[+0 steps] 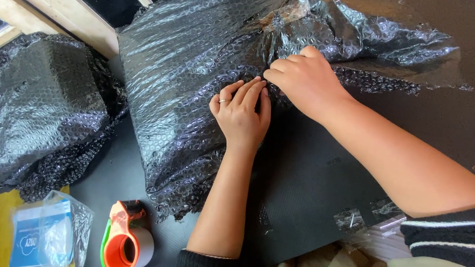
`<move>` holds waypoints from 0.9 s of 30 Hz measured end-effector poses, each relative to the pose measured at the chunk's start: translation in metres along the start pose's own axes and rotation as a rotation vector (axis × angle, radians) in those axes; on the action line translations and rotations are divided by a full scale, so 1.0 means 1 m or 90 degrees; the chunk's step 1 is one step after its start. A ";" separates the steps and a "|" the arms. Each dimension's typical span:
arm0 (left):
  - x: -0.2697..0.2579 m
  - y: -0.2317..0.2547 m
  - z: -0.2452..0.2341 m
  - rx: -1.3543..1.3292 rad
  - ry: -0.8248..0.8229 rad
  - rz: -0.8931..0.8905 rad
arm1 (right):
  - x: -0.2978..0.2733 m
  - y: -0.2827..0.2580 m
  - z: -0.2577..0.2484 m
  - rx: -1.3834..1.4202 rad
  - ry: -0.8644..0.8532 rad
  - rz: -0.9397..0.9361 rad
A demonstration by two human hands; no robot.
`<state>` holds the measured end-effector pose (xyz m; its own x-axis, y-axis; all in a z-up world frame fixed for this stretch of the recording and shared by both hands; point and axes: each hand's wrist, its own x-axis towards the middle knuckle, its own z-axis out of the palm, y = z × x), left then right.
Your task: Wrapping a green pillow in black bubble wrap and securing it with tape for shipping.
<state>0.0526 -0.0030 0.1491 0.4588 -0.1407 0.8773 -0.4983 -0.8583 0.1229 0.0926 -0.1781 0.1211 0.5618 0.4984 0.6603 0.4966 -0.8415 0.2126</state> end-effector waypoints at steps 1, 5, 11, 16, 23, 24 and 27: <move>0.000 -0.001 -0.001 0.000 0.001 0.000 | -0.001 0.006 0.007 0.000 0.001 0.000; -0.001 -0.001 -0.001 0.006 -0.011 0.005 | 0.002 0.035 -0.006 0.229 -0.127 0.018; 0.000 -0.002 -0.002 -0.018 -0.026 -0.008 | 0.010 0.044 -0.036 0.442 -0.190 0.071; 0.000 -0.003 -0.004 -0.002 -0.039 0.013 | 0.001 0.028 -0.016 0.315 -0.134 0.092; 0.030 -0.041 -0.062 -0.171 -0.005 -0.044 | -0.001 0.035 -0.025 0.462 -0.082 0.106; 0.036 -0.050 -0.083 -0.138 -0.011 -0.091 | -0.004 0.039 -0.022 0.526 -0.056 0.091; 0.001 -0.101 -0.133 -0.109 -0.006 -0.250 | -0.011 0.049 -0.037 0.707 -0.034 0.195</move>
